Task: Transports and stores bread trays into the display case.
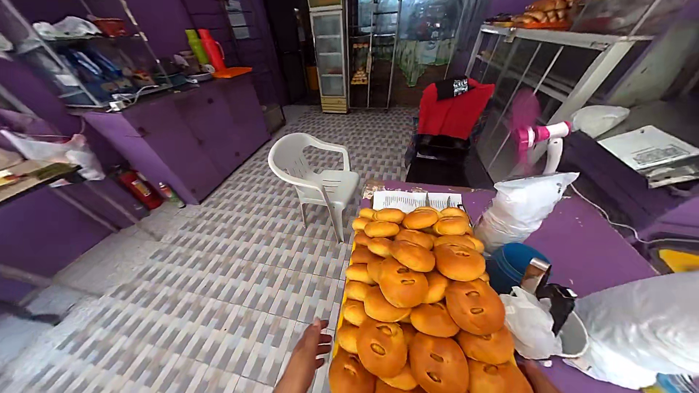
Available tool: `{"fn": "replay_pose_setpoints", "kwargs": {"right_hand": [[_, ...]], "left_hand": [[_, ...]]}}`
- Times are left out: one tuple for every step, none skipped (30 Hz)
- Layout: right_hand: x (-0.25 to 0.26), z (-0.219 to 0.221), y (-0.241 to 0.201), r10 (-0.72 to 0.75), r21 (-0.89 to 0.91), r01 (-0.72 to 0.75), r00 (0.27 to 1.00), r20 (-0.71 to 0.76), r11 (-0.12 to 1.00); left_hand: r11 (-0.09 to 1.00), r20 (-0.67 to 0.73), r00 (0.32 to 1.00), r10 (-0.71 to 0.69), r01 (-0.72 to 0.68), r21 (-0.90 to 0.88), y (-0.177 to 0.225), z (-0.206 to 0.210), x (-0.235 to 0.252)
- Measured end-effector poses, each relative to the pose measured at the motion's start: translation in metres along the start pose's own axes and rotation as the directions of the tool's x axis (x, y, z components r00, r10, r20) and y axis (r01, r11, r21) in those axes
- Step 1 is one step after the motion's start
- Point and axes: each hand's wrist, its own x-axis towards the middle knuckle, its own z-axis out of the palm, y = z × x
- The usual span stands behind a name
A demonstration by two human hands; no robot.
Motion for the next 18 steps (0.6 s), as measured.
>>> {"fn": "replay_pose_setpoints", "kwargs": {"right_hand": [[0.000,0.005,-0.010,0.041,0.061,-0.041,0.999,-0.006,0.997],[0.000,0.009,-0.018,0.081,0.102,-0.078,0.996,-0.029,0.992],[0.003,0.012,-0.024,0.120,0.146,-0.112,0.992,-0.045,0.983],[0.004,0.014,-0.029,0.155,0.196,-0.144,0.987,-0.042,0.970],[0.005,0.015,-0.036,0.177,0.243,-0.165,0.984,-0.028,0.956],[0.004,0.018,-0.042,0.190,0.281,-0.174,0.981,-0.030,0.944],[0.000,0.023,-0.047,0.207,0.314,-0.182,0.977,-0.051,0.932],[-0.003,0.028,-0.049,0.223,0.339,-0.184,0.971,-0.081,0.923],[-0.006,0.032,-0.048,0.229,0.363,-0.172,0.966,-0.119,0.916],[-0.008,0.034,-0.047,0.228,0.379,-0.158,0.963,-0.146,0.912],[-0.010,0.037,-0.046,0.232,0.391,-0.150,0.957,-0.171,0.908],[-0.012,0.040,-0.046,0.242,0.398,-0.147,0.949,-0.200,0.905],[-0.014,0.042,-0.046,0.248,0.392,-0.148,0.943,-0.220,0.908],[-0.018,0.044,-0.046,0.253,0.383,-0.153,0.940,-0.228,0.911],[-0.022,0.048,-0.048,0.262,0.372,-0.162,0.936,-0.235,0.914],[-0.028,0.052,-0.050,0.271,0.358,-0.175,0.933,-0.237,0.917],[-0.034,0.058,-0.054,0.282,0.352,-0.189,0.930,-0.236,0.917],[-0.041,0.065,-0.059,0.297,0.352,-0.206,0.927,-0.227,0.913]], "left_hand": [[0.999,0.038,0.999,-0.039,0.040,-0.022,0.001,0.004,0.010],[0.995,0.075,0.994,-0.076,0.080,-0.053,0.002,0.008,0.019],[0.990,0.112,0.989,-0.100,0.110,-0.085,0.001,0.012,0.028],[0.985,0.149,0.983,-0.107,0.125,-0.121,0.001,0.016,0.036],[0.977,0.186,0.978,-0.099,0.131,-0.167,0.002,0.020,0.041],[0.967,0.218,0.972,-0.088,0.136,-0.215,0.003,0.023,0.045],[0.955,0.228,0.970,-0.087,0.146,-0.257,0.005,0.027,0.047],[0.944,0.228,0.969,-0.095,0.160,-0.289,0.008,0.029,0.048],[0.934,0.218,0.970,-0.107,0.174,-0.313,0.011,0.032,0.049],[0.928,0.203,0.972,-0.119,0.181,-0.324,0.014,0.033,0.049],[0.930,0.190,0.973,-0.128,0.184,-0.317,0.018,0.034,0.049],[0.936,0.186,0.974,-0.130,0.182,-0.301,0.021,0.034,0.048],[0.941,0.182,0.975,-0.129,0.178,-0.287,0.024,0.032,0.047],[0.944,0.183,0.974,-0.130,0.178,-0.277,0.027,0.029,0.047],[0.947,0.185,0.974,-0.134,0.181,-0.267,0.031,0.025,0.046],[0.950,0.194,0.971,-0.139,0.186,-0.251,0.036,0.019,0.046],[0.954,0.214,0.967,-0.141,0.191,-0.233,0.040,0.013,0.047],[0.960,0.230,0.964,-0.133,0.183,-0.213,0.045,0.007,0.048]]}}
